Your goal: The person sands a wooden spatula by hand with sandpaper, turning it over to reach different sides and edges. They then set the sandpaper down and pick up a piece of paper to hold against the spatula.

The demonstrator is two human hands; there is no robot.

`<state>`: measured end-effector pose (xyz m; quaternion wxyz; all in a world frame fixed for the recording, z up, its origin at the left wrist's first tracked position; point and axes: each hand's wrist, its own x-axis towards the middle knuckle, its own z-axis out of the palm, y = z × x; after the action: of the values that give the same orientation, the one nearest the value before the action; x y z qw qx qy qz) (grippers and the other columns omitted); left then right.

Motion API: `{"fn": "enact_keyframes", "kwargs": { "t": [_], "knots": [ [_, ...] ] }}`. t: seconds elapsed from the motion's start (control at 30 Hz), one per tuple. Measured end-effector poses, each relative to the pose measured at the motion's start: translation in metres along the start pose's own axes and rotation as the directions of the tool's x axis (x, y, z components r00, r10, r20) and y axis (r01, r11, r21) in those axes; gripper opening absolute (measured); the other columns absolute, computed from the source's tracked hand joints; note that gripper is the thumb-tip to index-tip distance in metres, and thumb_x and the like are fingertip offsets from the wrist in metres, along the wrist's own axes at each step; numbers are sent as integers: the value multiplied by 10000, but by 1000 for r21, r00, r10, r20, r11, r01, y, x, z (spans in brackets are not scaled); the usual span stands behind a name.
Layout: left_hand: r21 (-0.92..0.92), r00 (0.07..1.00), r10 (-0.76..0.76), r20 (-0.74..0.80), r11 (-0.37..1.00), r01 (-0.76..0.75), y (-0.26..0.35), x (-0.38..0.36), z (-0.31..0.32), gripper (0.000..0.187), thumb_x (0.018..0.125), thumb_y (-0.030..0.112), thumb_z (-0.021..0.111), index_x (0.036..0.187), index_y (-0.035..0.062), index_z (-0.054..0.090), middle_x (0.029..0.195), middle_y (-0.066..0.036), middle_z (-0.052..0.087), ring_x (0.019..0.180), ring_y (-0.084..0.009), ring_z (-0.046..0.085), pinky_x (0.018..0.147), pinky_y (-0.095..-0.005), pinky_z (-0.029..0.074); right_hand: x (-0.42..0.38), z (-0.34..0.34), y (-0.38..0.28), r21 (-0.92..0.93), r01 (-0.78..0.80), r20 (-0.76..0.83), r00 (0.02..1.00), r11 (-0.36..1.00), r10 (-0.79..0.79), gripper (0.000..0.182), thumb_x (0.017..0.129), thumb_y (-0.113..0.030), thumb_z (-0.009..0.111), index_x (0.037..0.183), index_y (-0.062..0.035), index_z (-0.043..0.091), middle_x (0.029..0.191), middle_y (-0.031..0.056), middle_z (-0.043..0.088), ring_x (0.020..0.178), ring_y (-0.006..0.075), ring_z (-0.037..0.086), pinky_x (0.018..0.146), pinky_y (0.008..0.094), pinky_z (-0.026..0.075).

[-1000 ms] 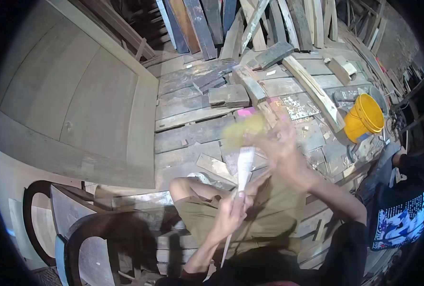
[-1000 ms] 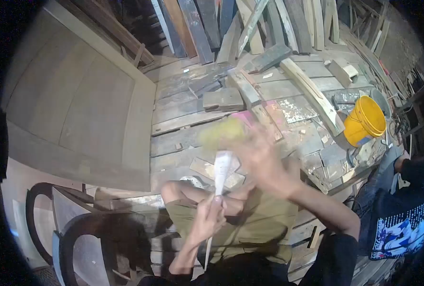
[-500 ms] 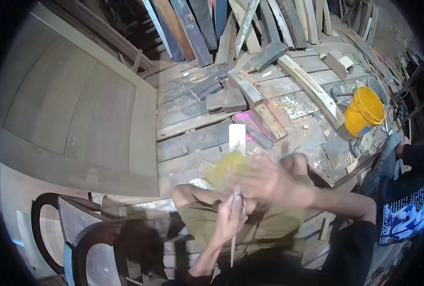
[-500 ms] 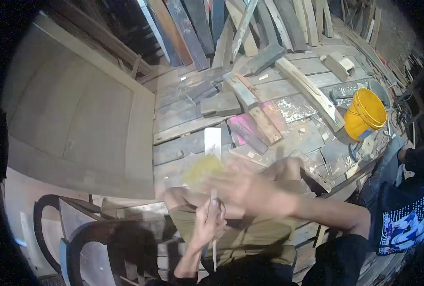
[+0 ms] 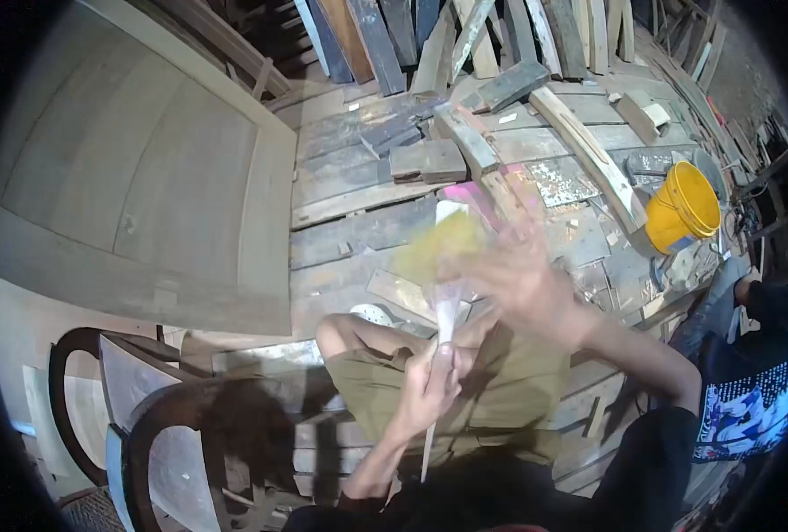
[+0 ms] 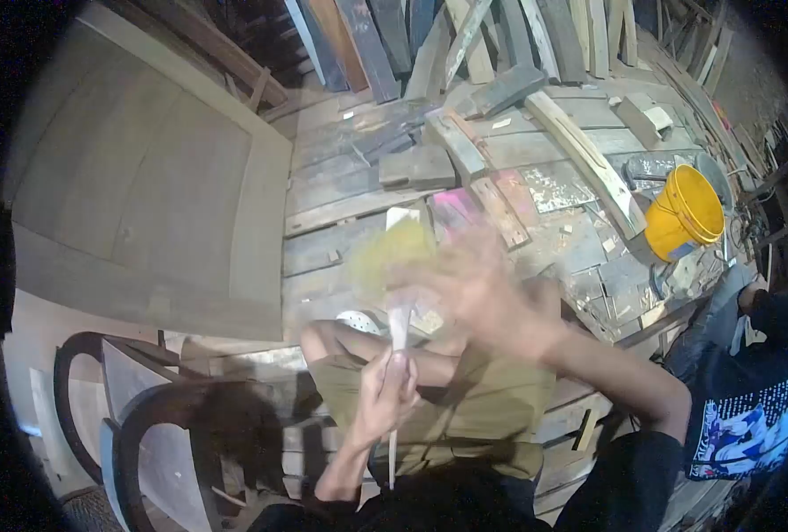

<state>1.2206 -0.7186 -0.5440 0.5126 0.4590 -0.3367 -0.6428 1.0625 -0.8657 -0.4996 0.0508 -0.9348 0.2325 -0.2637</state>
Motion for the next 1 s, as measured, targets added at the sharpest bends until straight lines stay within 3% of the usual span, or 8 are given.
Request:
{"fn": "enact_keyframes", "kwargs": {
  "t": [0.13,0.23,0.37,0.47,0.6,0.77,0.9,1.0],
  "knots": [
    [-43,993,92,76,995,-89,-12,5,-6,308,1059,247,359,851,37,445,554,25,340,395,-31,292,358,-214,219,-8,17,-29,18,266,-6,964,964,-266,464,697,-296,729,1127,-135,665,1212,8,655,1021,175,623,1043,479,351],
    [-18,994,-53,100,998,55,-7,2,-5,302,1059,257,361,874,42,464,591,31,365,452,-35,313,407,-207,264,18,-1,-3,336,-96,-114,983,937,142,393,731,-188,684,1118,-124,690,1124,-1,695,1014,163,625,993,478,374],
    [-96,998,-47,51,994,52,-1,-4,-5,289,1058,255,372,885,49,476,596,38,370,481,-33,316,433,-210,286,-3,10,-18,-22,249,82,966,968,-247,359,792,-152,638,1144,-86,662,1130,24,676,971,193,588,864,397,427],
    [-74,997,-27,75,997,33,-5,-2,-7,291,1059,252,369,884,46,477,595,39,371,482,-32,311,433,-210,282,14,4,4,401,-246,-98,946,882,308,433,719,-99,677,1152,-116,691,1133,-2,700,895,134,642,980,432,393],
    [-18,1000,11,25,1000,-11,-16,-10,-15,282,1058,242,374,886,44,478,598,38,373,488,-26,312,432,-206,277,3,-11,-28,19,306,109,946,952,-306,421,777,-215,680,1160,-39,666,1150,98,683,914,210,664,863,368,477],
    [-166,996,-65,67,983,75,4,-12,3,288,1059,251,369,884,44,468,612,40,372,492,-29,324,425,-201,276,-5,-7,-23,-121,377,139,922,918,-360,597,856,-478,572,1258,-37,604,1295,124,601,977,202,610,887,357,468],
    [-169,981,-83,174,979,112,-6,-9,3,297,1057,257,376,876,39,466,599,35,368,453,-36,308,410,-209,275,-2,-24,-7,329,-359,210,929,873,303,338,964,-196,506,1284,-191,615,1263,94,625,1287,309,449,1090,425,311],
    [-152,991,-17,129,988,37,-12,-7,5,284,1055,252,381,894,39,477,619,31,384,475,-37,318,417,-216,281,-17,-18,-16,5,-130,80,988,991,129,338,887,-173,587,1217,-186,657,1148,83,668,1074,268,493,972,373,344]
  ]
}}
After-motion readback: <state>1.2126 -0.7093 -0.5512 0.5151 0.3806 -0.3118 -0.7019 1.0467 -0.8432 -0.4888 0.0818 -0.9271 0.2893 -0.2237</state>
